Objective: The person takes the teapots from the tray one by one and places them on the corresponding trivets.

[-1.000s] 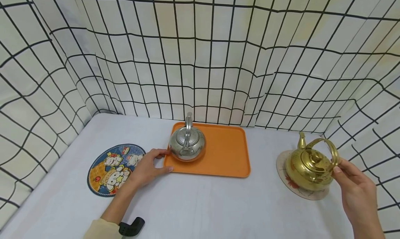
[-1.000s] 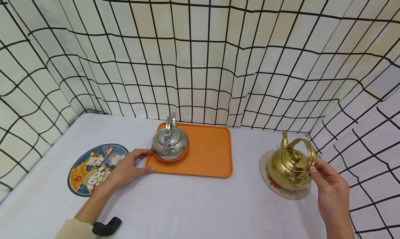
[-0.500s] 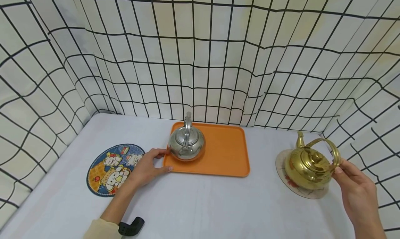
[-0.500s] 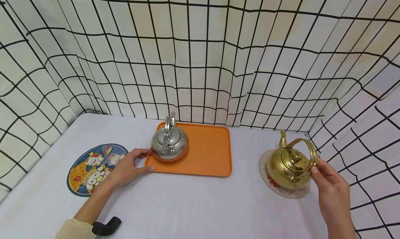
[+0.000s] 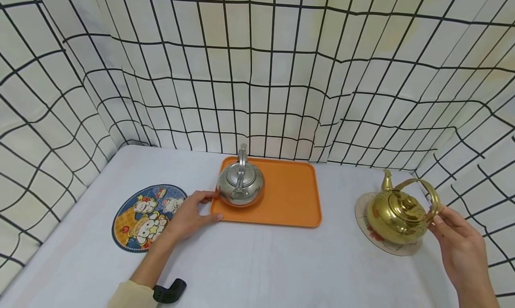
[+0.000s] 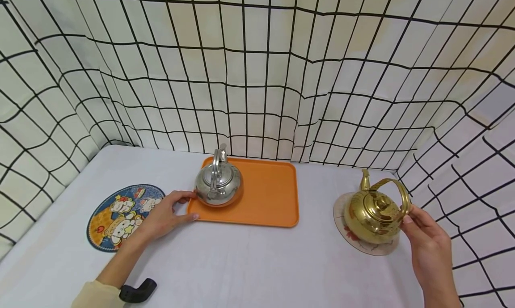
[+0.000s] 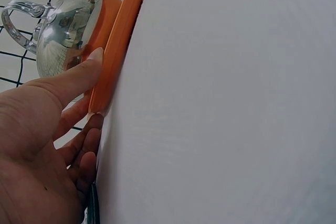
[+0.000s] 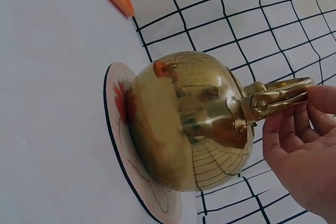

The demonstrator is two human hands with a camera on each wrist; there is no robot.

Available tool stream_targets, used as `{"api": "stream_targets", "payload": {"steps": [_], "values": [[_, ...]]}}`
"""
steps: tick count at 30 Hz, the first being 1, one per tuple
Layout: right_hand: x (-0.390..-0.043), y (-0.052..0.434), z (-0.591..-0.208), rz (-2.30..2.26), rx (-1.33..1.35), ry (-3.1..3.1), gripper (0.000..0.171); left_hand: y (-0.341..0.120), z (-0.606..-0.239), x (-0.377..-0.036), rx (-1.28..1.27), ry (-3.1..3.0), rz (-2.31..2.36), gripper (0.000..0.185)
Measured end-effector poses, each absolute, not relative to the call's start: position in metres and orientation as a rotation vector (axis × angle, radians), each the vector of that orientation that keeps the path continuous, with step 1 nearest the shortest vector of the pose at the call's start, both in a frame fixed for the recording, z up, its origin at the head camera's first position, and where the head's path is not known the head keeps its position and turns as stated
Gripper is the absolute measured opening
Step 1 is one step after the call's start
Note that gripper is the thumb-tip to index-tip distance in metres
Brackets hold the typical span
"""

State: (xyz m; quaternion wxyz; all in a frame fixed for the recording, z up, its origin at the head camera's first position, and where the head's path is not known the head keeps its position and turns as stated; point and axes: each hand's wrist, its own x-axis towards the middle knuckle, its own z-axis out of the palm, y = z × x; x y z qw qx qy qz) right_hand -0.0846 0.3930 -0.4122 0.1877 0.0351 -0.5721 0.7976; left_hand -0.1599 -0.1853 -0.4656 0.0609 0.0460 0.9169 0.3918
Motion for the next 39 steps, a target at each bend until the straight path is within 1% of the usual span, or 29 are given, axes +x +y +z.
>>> {"api": "stream_targets", "payload": {"steps": [4,9,12,20,24,27,30,39], "values": [[-0.085,0.390,-0.411,2.206,0.059,-1.636,0.029,-0.185,-0.466,-0.160,0.148,2.766,1.199,0.061],[-0.088,0.382,-0.406,2.021,-0.144,-1.761,0.023,-0.185,-0.465,-0.159,0.132,2.762,1.203,0.061],[-0.089,0.377,-0.403,1.933,-0.239,-1.784,0.024,-0.184,-0.465,-0.159,0.142,2.764,1.204,0.061],[-0.090,0.368,-0.396,1.828,-0.385,-1.823,0.025,-0.186,-0.466,-0.159,0.147,2.764,1.209,0.061],[-0.091,0.364,-0.392,1.601,-0.455,-1.952,0.030,-0.186,-0.466,-0.160,0.139,2.757,1.211,0.060],[-0.092,0.361,-0.390,1.376,-0.459,-2.043,0.036,-0.185,-0.466,-0.159,0.132,2.753,1.212,0.060],[-0.092,0.358,-0.386,1.210,-0.451,-2.090,0.037,-0.185,-0.466,-0.159,0.123,2.752,1.213,0.060],[-0.092,0.341,-0.373,0.946,-0.353,-2.087,0.033,-0.186,-0.467,-0.159,0.123,2.762,1.208,0.061]]}}
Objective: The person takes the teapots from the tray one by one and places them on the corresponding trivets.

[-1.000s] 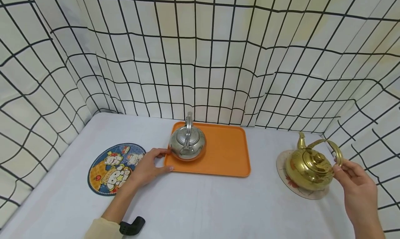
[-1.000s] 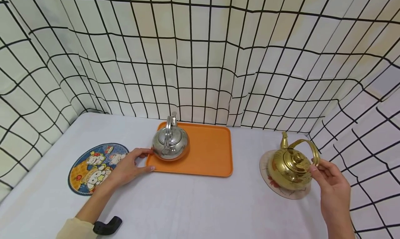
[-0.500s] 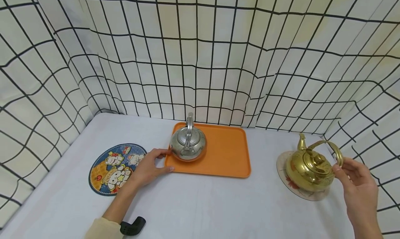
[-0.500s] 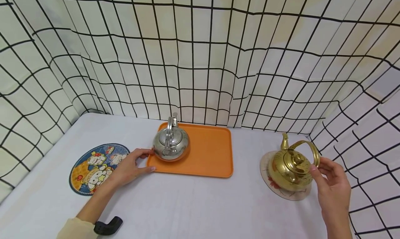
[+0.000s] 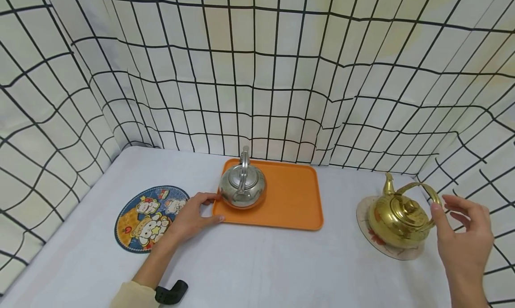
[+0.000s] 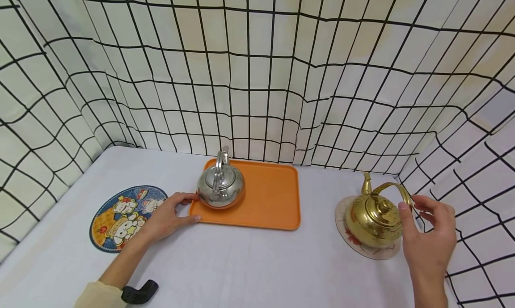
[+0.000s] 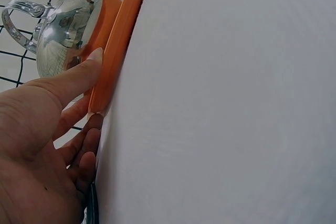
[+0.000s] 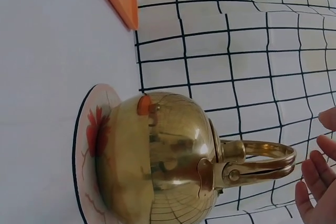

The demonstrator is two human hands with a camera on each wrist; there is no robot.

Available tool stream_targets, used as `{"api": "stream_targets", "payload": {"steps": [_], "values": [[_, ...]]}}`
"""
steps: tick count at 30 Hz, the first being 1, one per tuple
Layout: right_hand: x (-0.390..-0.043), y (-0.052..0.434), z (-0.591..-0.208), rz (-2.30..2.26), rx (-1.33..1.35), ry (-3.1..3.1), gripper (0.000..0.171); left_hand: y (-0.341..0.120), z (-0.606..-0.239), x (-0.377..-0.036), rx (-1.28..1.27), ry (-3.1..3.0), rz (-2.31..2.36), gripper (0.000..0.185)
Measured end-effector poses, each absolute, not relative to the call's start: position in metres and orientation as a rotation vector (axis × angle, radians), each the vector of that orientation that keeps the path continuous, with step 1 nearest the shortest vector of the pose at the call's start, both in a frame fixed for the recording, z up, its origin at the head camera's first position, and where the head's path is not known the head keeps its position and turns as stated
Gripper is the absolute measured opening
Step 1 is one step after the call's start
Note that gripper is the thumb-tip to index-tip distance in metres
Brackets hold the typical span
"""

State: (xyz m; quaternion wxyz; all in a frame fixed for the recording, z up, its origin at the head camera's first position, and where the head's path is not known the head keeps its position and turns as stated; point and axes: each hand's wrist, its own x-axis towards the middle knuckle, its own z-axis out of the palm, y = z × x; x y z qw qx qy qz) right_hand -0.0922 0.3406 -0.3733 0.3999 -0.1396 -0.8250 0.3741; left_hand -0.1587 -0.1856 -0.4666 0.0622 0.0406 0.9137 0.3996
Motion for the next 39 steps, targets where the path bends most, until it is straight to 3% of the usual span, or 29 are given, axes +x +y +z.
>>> {"api": "stream_targets", "payload": {"steps": [9,39], "values": [[-0.096,0.329,-0.366,0.945,-0.149,-2.049,0.027,-0.184,-0.464,-0.158,0.139,2.776,1.215,0.059],[-0.103,0.297,-0.371,1.077,0.075,-2.234,0.020,-0.183,-0.463,-0.157,0.145,2.786,1.205,0.058]]}}
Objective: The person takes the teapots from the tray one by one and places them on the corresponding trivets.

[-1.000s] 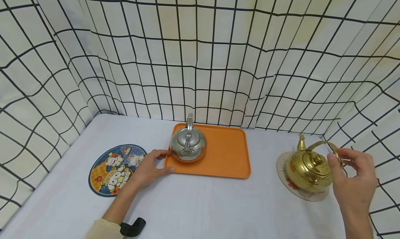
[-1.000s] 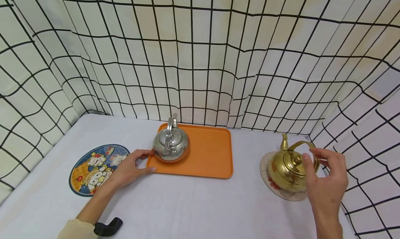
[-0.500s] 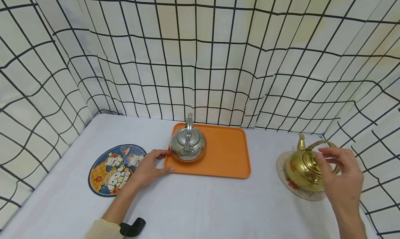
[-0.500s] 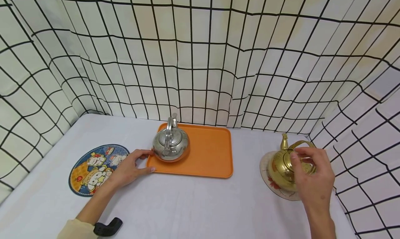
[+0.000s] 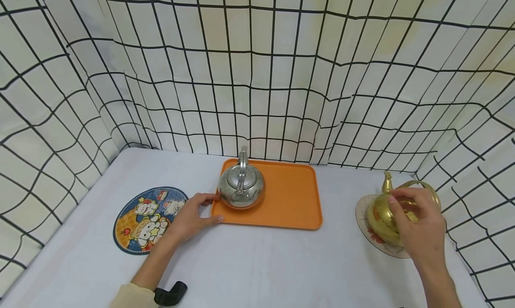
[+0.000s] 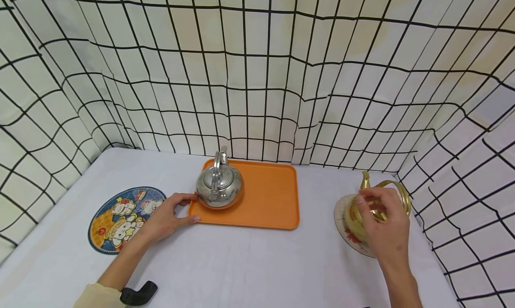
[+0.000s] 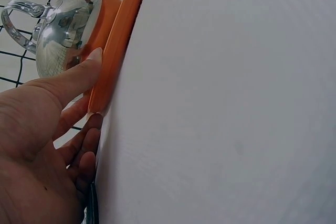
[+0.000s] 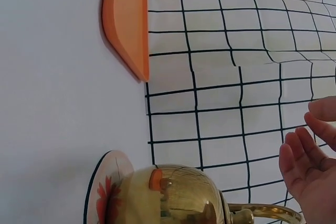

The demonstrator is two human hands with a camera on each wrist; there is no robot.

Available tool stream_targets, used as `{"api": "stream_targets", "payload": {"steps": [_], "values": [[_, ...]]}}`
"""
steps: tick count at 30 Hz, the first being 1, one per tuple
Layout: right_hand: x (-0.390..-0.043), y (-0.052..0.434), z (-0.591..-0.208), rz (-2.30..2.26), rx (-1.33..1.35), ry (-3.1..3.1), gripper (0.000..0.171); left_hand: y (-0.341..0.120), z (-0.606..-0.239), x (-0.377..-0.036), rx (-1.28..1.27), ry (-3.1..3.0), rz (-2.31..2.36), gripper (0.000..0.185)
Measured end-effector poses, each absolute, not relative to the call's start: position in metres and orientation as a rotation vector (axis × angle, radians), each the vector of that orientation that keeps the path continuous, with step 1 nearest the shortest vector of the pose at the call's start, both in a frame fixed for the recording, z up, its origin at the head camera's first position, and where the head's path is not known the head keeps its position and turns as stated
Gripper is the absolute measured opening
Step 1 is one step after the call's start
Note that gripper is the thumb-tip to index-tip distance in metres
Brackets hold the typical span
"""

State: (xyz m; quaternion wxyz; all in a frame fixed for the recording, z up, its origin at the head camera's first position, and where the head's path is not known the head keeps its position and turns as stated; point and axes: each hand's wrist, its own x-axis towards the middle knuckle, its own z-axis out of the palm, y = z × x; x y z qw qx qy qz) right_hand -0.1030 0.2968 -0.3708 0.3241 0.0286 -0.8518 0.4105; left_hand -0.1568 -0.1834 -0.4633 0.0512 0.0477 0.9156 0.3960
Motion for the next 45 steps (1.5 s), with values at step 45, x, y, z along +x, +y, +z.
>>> {"api": "stream_targets", "payload": {"steps": [45], "values": [[-0.119,0.265,-0.399,1.211,0.114,-2.474,0.020,-0.185,-0.465,-0.156,0.155,2.780,1.227,0.058]]}}
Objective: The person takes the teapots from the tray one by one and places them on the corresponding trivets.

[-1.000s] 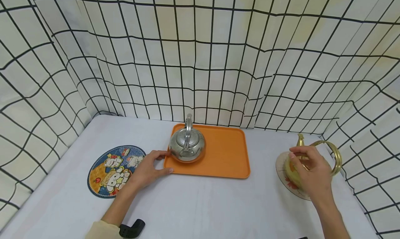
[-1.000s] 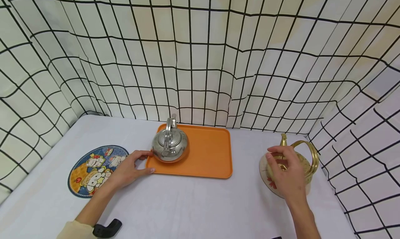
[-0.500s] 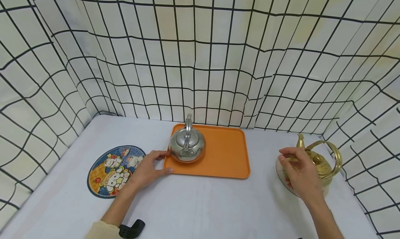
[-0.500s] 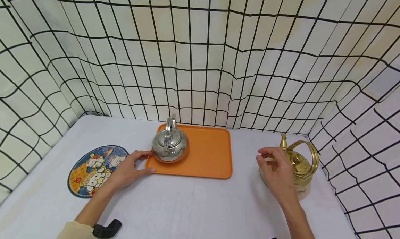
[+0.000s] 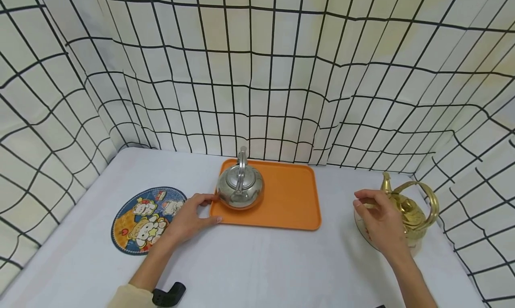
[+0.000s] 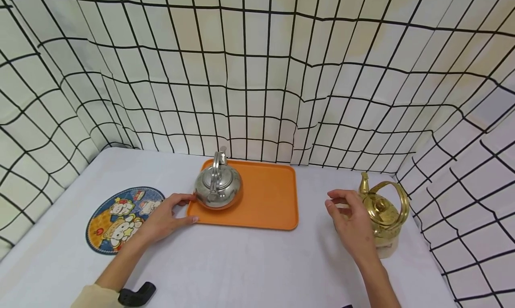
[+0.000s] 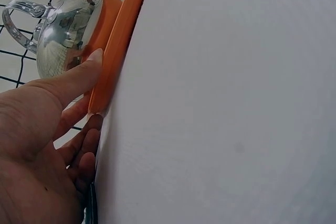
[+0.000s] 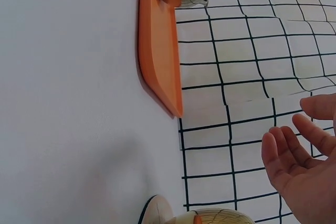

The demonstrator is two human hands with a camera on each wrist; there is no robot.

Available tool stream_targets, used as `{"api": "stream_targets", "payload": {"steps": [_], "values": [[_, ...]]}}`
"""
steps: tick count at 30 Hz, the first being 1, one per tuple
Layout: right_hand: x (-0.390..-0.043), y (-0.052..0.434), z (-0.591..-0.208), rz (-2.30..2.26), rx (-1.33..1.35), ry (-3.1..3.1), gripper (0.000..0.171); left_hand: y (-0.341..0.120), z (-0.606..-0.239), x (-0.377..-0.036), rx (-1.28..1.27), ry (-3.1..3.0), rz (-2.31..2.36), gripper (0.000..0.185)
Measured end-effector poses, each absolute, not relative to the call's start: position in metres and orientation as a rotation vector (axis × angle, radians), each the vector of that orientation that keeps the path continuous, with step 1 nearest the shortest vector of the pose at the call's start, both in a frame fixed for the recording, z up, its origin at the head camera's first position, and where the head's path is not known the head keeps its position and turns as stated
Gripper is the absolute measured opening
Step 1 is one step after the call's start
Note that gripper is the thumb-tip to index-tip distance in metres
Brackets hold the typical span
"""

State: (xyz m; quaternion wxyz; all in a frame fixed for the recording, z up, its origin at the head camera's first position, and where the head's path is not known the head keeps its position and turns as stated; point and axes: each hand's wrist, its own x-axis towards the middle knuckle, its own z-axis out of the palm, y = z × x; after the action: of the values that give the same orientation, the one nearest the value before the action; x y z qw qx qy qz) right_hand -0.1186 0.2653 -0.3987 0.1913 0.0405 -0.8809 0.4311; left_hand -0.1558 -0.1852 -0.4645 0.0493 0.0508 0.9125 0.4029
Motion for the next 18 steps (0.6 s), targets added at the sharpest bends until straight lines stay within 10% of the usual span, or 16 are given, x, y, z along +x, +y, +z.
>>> {"api": "stream_targets", "payload": {"steps": [18], "values": [[-0.129,0.264,-0.408,1.466,0.102,-2.486,0.024,-0.184,-0.463,-0.156,0.148,2.773,1.216,0.058]]}}
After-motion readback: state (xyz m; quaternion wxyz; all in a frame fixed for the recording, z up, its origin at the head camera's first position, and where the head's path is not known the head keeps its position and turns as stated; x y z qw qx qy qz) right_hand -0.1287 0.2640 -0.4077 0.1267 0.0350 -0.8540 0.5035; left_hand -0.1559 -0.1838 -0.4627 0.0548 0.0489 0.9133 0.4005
